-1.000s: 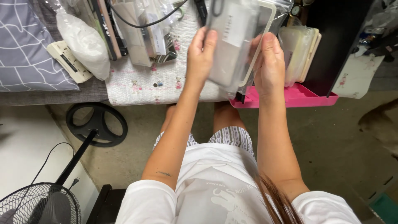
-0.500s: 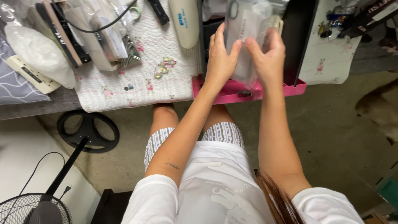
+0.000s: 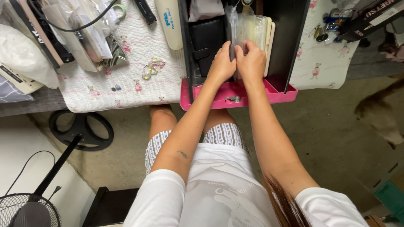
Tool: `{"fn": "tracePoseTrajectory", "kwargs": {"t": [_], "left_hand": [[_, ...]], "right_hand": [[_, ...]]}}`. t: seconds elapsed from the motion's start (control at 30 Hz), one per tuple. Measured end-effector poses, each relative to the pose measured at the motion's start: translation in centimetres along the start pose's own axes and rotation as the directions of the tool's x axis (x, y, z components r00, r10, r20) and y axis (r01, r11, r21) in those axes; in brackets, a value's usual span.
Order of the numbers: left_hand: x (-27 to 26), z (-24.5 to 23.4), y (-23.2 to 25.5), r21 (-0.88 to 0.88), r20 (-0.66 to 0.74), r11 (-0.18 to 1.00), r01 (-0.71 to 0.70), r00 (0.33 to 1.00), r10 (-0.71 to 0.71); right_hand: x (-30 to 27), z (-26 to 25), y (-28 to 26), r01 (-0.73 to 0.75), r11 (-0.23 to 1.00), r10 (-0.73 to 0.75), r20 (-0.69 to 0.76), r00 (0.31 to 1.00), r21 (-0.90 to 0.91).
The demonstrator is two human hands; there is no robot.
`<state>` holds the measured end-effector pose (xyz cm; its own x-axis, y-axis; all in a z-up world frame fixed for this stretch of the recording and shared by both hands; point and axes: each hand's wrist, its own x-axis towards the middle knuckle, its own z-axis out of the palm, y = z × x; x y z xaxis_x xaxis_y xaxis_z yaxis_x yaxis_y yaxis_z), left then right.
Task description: Organizing various phone accessories, electronics, and personal items into a drawer.
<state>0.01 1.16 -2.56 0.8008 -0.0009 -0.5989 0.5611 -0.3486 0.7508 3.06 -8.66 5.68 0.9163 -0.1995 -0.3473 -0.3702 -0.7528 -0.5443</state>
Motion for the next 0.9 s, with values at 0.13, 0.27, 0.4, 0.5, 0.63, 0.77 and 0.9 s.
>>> {"fn": "tracePoseTrajectory", "kwargs": {"t": [0.13, 0.27, 0.4, 0.5, 0.63, 0.77, 0.9], "left_hand": [[-1.6, -0.8, 2.9, 0.073, 0.026, 0.997, 0.033, 0.999, -0.035], [-1.5, -0.9, 3.7, 0.200, 0.031, 0.980, 0.016, 0.999, -0.022], [-0.7, -0.6, 4.2, 0.209, 0.051, 0.973, 0.094, 0.993, -0.107], [-0.4, 0.7, 2.9, 0.140, 0.044, 0.990, 0.025, 0.999, -0.031], [-1.2, -0.1, 3.1, 0.100, 0.088, 0.986, 0.131, 0.986, -0.140], [-1.5, -1.1, 2.0, 0.180, 0.224, 0.978, 0.104, 0.964, -0.144], [-3.3, -5.1, 5.8, 0.192, 0.097, 0.981, -0.005, 0.995, -0.014]], "right_hand": [[-1.6, -2.4, -2.6, 0.087, 0.996, -0.089, -0.098, 0.991, -0.029], [-2.0, -2.3, -1.5, 0.197, 0.977, -0.210, -0.219, 0.953, -0.081], [-1.0, -1.3, 0.8, 0.096, 0.995, -0.093, -0.144, 0.985, 0.009], [-0.5, -1.2, 1.1, 0.034, 0.996, -0.020, -0.160, 0.987, 0.084], [-0.6, -1.4, 1.3, 0.046, 0.992, -0.026, -0.160, 0.987, 0.120], [-1.4, -2.2, -1.8, 0.121, 0.992, -0.111, -0.219, 0.969, 0.030], [-2.0, -2.2, -4.6, 0.106, 0.979, -0.057, -0.268, 0.962, 0.173]]}}
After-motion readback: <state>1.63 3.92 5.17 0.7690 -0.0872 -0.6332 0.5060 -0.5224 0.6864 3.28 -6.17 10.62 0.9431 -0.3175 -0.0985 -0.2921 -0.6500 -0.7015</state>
